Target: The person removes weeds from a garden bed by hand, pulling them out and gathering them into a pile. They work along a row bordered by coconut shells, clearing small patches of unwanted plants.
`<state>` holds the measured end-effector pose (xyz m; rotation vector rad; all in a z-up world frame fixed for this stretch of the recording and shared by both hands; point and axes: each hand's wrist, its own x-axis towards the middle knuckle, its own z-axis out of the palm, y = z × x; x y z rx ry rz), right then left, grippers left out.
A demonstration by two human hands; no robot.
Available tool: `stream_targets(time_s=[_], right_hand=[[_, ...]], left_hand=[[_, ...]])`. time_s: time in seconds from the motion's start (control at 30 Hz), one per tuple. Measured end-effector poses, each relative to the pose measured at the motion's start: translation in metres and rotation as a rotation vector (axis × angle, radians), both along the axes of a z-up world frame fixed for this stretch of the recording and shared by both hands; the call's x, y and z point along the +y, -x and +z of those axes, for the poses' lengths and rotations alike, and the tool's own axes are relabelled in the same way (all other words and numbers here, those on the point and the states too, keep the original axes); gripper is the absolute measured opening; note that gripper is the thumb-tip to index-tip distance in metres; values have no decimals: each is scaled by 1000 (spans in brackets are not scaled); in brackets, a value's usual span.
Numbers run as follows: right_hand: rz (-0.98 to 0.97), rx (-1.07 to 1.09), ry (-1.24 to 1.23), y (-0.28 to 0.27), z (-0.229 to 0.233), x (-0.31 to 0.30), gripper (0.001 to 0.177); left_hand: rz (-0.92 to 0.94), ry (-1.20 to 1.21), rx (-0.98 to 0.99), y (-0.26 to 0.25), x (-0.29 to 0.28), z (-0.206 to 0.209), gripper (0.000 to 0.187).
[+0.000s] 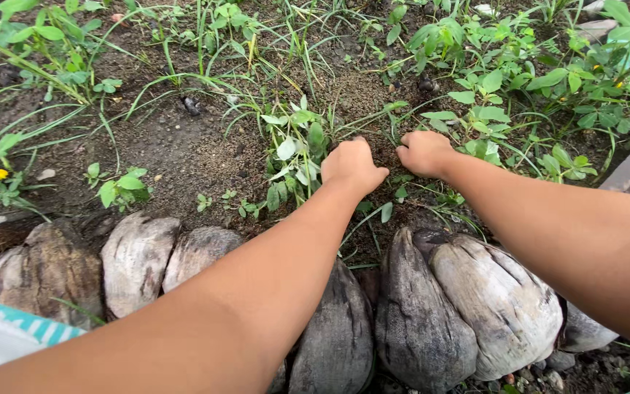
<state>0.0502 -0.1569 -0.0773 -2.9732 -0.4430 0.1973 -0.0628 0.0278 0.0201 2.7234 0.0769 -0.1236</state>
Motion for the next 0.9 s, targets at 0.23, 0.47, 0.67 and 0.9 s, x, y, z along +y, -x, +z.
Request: stream_targets(time_s=[0.23,0.47,0.67,0.9], right_hand=[[1,8,-83,-4,-1,-12,38],[-219,289,-674,-15,-10,-23,29],[-331,364,-1067,4,20,-25,26],[-358,269,-1342,-17,105,-14,22]], left_hand=[[-92,-152,181,-11,3,-8,66],[-241,-244,78,-16,16,-22,66],[-335,-310,103,-27,7,-24,55],[-436,-449,183,-37,-7,-19,30]])
